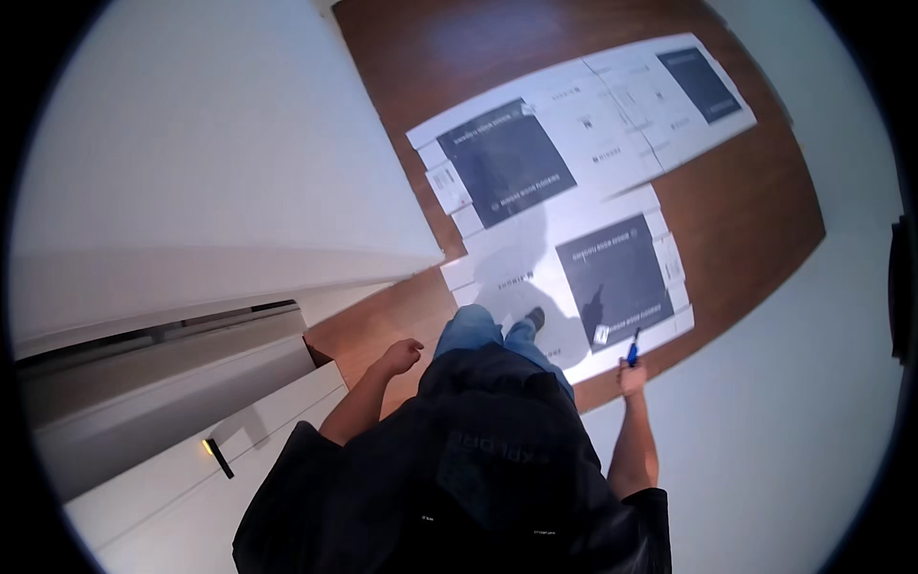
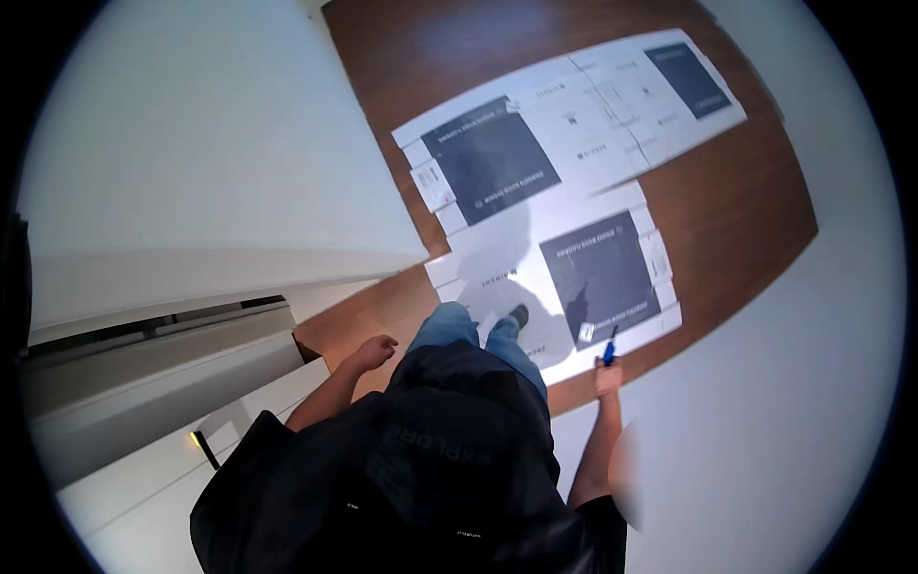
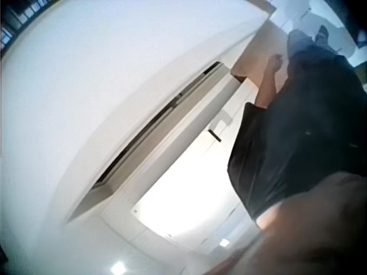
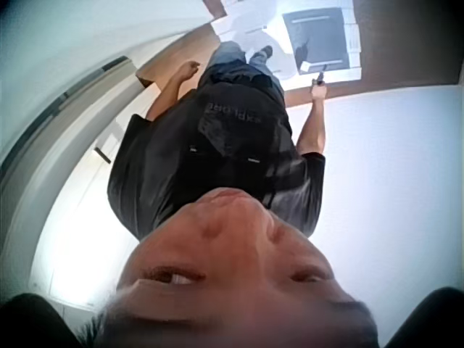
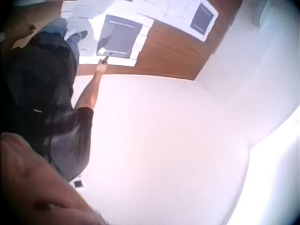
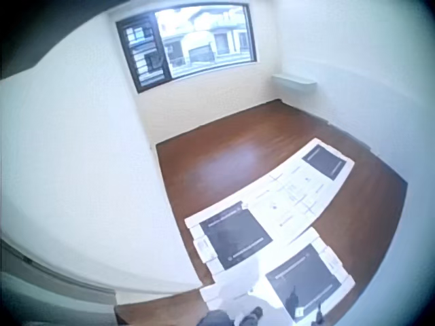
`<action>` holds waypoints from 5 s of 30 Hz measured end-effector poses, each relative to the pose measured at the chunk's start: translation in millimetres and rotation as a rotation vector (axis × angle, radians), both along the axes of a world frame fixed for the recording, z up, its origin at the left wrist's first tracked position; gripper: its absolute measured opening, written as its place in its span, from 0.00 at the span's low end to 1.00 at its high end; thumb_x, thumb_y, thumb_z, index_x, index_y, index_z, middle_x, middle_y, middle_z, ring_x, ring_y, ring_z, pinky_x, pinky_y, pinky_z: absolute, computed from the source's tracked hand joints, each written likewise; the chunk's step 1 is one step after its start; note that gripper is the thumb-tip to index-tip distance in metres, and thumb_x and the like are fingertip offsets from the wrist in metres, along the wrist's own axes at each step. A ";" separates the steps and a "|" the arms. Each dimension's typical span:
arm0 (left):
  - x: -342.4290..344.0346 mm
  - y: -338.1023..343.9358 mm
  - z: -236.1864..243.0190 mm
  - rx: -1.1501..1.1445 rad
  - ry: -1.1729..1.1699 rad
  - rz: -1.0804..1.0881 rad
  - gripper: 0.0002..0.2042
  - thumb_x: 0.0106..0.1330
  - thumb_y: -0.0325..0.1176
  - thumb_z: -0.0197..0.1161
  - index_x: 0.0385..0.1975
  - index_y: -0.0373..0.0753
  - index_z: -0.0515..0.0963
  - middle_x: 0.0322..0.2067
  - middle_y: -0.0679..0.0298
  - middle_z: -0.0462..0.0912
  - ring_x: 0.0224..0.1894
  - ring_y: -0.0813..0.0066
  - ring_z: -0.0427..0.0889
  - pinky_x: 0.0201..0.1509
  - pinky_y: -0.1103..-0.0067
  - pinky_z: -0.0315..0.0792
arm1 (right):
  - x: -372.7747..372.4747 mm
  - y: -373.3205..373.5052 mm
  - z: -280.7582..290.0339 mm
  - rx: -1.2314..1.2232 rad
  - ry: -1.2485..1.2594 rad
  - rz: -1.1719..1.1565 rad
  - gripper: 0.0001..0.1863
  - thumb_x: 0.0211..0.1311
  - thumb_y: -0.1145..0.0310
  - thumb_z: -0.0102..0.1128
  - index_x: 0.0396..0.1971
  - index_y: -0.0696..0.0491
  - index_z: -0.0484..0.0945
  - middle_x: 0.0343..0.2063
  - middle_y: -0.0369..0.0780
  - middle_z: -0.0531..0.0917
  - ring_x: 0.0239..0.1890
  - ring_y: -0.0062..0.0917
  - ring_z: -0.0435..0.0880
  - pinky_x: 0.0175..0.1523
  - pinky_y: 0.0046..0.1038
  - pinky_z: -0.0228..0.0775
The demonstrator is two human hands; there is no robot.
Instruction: The person trims and peels adhesive strips from underlayment while installing wood flooring, using a utility knife.
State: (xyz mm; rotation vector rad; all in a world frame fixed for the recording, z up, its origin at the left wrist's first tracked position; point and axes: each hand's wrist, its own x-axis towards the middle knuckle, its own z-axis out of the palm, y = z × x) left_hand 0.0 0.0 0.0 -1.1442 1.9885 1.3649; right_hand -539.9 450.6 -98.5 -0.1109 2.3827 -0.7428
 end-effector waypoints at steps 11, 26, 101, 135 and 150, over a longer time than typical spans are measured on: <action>-101.3 -68.9 -46.3 0.057 -0.189 0.754 0.16 0.62 0.26 0.64 0.50 0.33 0.84 0.41 0.52 0.88 0.37 0.64 0.89 0.45 0.70 0.82 | -251.5 -277.3 38.9 -0.029 -0.036 0.082 0.12 0.68 0.65 0.64 0.36 0.57 0.73 0.19 0.38 0.79 0.16 0.21 0.77 0.18 0.27 0.67; -565.2 -514.1 -7.4 -0.271 0.245 0.640 0.14 0.68 0.37 0.61 0.50 0.41 0.83 0.44 0.54 0.88 0.49 0.57 0.86 0.54 0.66 0.79 | -409.2 -346.4 19.6 0.148 -0.278 0.079 0.11 0.65 0.65 0.65 0.35 0.58 0.77 0.21 0.38 0.80 0.18 0.22 0.78 0.24 0.28 0.70; -859.3 -1329.7 85.7 0.520 0.834 1.807 0.11 0.60 0.29 0.58 0.40 0.36 0.84 0.37 0.58 0.87 0.44 0.65 0.83 0.51 0.70 0.74 | -532.7 -2223.3 175.4 0.779 -0.341 2.301 0.24 0.73 0.57 0.61 0.59 0.59 0.77 0.41 0.41 0.86 0.46 0.30 0.84 0.53 0.34 0.74; -478.9 -1170.8 -747.6 -0.948 -0.217 2.886 0.08 0.65 0.35 0.68 0.39 0.40 0.87 0.38 0.57 0.89 0.44 0.56 0.86 0.51 0.65 0.80 | 116.3 -1884.0 -587.9 -0.586 0.233 3.465 0.29 0.76 0.54 0.54 0.69 0.54 0.66 0.57 0.57 0.79 0.58 0.56 0.78 0.62 0.50 0.71; -410.8 -1204.7 -739.3 -0.913 -0.602 2.792 0.18 0.60 0.52 0.75 0.32 0.41 0.86 0.30 0.63 0.88 0.36 0.62 0.85 0.43 0.66 0.79 | 138.5 -1846.9 -631.1 -0.559 0.228 3.363 0.29 0.77 0.52 0.50 0.70 0.53 0.64 0.57 0.57 0.78 0.57 0.54 0.79 0.61 0.50 0.71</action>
